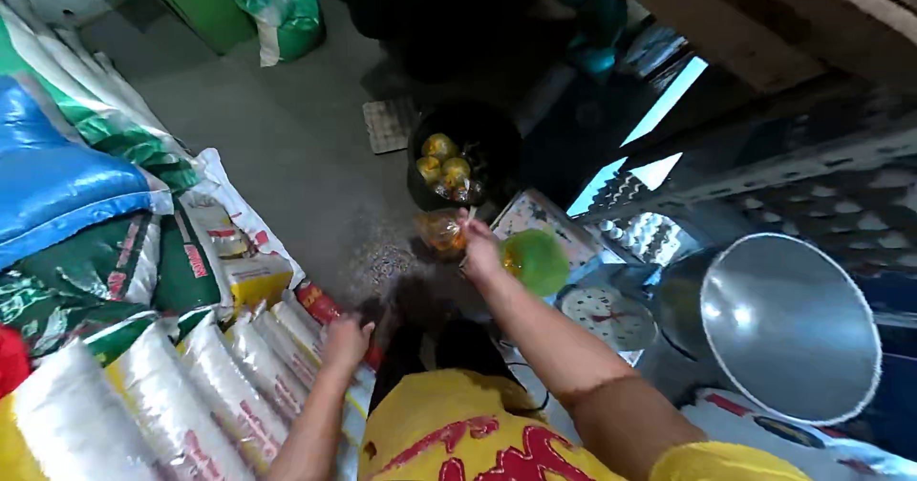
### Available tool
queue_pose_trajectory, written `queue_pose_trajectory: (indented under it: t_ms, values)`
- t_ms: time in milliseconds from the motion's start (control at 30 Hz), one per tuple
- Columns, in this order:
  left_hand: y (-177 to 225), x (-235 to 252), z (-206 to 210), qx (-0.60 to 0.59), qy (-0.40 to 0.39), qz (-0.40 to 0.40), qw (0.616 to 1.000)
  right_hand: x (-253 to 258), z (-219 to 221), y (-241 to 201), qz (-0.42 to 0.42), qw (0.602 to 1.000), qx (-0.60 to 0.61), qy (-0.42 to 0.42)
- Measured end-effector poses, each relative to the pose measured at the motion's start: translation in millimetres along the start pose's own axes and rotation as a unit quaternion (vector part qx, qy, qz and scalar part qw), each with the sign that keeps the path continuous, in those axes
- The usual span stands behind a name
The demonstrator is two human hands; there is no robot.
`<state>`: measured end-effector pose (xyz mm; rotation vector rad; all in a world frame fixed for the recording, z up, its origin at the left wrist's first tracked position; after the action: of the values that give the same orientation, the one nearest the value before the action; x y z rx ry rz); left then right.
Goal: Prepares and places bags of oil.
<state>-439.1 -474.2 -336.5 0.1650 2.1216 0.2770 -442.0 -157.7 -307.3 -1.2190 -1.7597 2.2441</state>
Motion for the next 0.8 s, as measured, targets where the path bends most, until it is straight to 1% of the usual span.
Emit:
queue_pose_trajectory:
  t_ms: [67,100,200,267,367,467,567,667,733,767,800]
  values:
    - [-23,23,27,0.014,-0.05,-0.031,0.998,57,-6,-5,-0.011,0.997,0.033,0.067]
    - [-29,31,41,0.012,-0.075,-0.036,0.996,84,-11,-7,-0.003,0.995,0.035,0.091]
    - [-32,53,85,-0.019,-0.163,-0.047,0.985,165,-35,-3,0.03,0.987,0.038,0.155]
    - [-34,69,123,-0.052,-0.22,-0.056,0.972,215,-58,10,0.044,0.979,0.031,0.198]
    - [-39,88,179,-0.082,-0.271,-0.081,0.956,285,-89,34,0.043,0.971,-0.015,0.233]
    - [-42,94,228,-0.088,-0.299,-0.103,0.945,340,-120,62,0.059,0.954,-0.111,0.271]
    - [-42,105,256,-0.084,-0.273,-0.097,0.953,383,-143,92,0.103,0.926,-0.248,0.266]
    - [-41,113,266,-0.075,-0.275,-0.098,0.954,406,-151,120,0.182,0.875,-0.396,0.209]
    - [-39,117,264,-0.077,-0.257,-0.083,0.96,416,-149,133,0.25,0.815,-0.505,0.138]
    - [-37,120,263,-0.077,-0.265,-0.083,0.958,421,-147,136,0.279,0.775,-0.558,0.1]
    - [-35,123,262,-0.077,-0.281,-0.086,0.953,427,-149,139,0.289,0.749,-0.592,0.073]
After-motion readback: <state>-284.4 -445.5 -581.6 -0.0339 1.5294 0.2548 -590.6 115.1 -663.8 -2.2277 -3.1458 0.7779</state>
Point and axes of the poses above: each hand's wrist, its own x-axis towards the middle knuckle, its own z-axis out of the palm, y = z × x, the point moved 7 cm from there along x, towards the middle knuckle, and after that the axes turned 7 degrees about -y, right-handed, at the moved point
